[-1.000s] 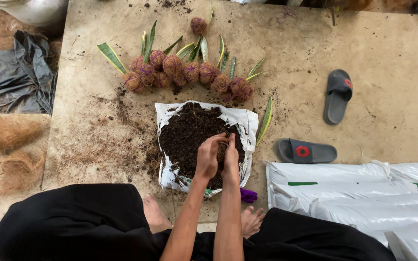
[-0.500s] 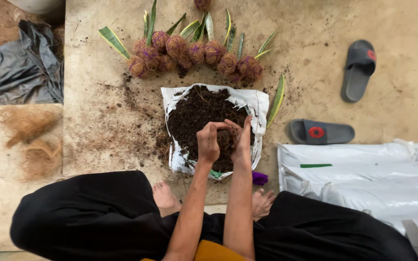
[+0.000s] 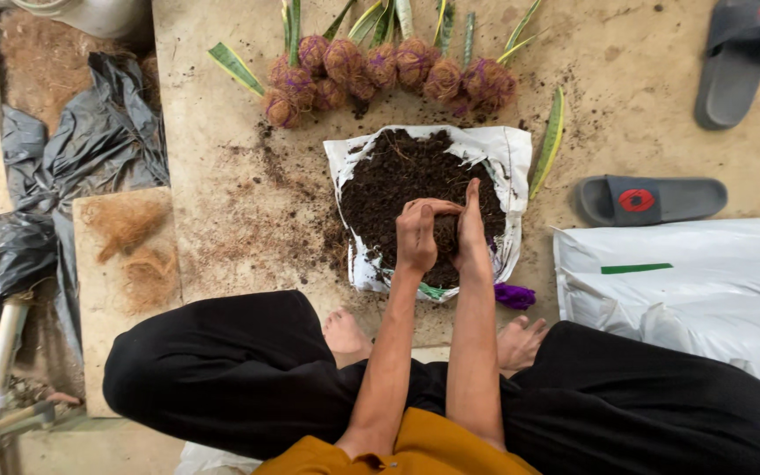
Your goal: The person assembles kokedama plants by hand, wrapping soil and moss around plant roots and securing them with purple string. The person handles multiple plants, placing completed units aside.
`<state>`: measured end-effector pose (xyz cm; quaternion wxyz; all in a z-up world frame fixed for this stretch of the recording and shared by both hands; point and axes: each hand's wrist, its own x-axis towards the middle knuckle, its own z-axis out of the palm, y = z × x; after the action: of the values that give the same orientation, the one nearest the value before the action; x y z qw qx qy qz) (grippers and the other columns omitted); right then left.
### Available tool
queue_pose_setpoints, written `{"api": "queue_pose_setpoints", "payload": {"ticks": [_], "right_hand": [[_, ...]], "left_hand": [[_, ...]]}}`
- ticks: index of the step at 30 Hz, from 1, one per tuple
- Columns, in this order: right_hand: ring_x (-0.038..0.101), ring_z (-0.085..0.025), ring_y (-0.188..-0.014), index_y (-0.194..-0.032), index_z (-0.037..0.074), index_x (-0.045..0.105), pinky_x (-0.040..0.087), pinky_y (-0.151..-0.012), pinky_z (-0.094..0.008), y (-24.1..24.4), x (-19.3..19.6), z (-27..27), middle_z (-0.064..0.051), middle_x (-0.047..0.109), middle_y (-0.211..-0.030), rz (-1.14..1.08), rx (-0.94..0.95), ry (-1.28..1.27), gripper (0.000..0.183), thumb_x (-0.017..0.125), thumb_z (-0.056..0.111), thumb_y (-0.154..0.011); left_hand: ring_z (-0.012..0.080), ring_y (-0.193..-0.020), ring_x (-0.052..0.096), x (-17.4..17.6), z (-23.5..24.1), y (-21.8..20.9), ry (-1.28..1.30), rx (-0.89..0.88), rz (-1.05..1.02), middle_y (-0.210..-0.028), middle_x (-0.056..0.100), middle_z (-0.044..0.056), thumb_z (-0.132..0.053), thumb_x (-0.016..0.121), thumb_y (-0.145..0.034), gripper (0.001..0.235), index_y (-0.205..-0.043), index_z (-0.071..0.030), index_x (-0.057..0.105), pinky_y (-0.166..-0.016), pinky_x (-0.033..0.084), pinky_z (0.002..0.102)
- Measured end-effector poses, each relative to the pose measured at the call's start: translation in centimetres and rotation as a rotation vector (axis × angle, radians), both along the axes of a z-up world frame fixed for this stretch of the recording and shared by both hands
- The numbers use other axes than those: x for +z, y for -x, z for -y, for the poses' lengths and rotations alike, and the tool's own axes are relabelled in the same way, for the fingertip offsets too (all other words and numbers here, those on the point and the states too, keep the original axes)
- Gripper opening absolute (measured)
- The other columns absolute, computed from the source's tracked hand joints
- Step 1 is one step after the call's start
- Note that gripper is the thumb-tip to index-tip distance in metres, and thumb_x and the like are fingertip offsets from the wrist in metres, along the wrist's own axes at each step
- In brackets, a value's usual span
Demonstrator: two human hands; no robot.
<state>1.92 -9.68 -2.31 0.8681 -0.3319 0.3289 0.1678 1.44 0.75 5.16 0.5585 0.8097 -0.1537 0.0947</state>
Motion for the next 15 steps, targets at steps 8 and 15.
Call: {"api": "queue_pose_setpoints", "payload": {"ticks": [8,15], "right_hand": [[0.063,-0.013,-0.079,-0.101,0.007,0.072,0.053,-0.069,-0.032,-0.2,0.6,-0.5,-0.002,0.066,-0.085,0.001,-0.011,0.140,0.074,0.046,0.076,-0.093],[0.044,-0.010,-0.047,-0.070,0.008,0.068,0.034,-0.041,-0.031,0.5,-2.0,-2.1,0.003,0.053,-0.057,-0.048,0.116,0.437,0.063,0.050,0.061,-0.099]], "left_hand": [[0.0341,-0.111,0.071,-2.3,-0.5,-0.8,-0.106,-0.001,0.073,-0.115,0.074,0.016,-0.032,0.038,-0.114,0.049,-0.108,0.001,0.075,-0.106,0.048,0.044],[0.0342,-0.093,0.074,-5.5,0.0,0.2,-0.066,0.250,-0.006,-0.091,0.076,0.018,-0.031,0.049,-0.101,0.043,-0.091,0.001,0.076,-0.104,0.055,0.049]]}}
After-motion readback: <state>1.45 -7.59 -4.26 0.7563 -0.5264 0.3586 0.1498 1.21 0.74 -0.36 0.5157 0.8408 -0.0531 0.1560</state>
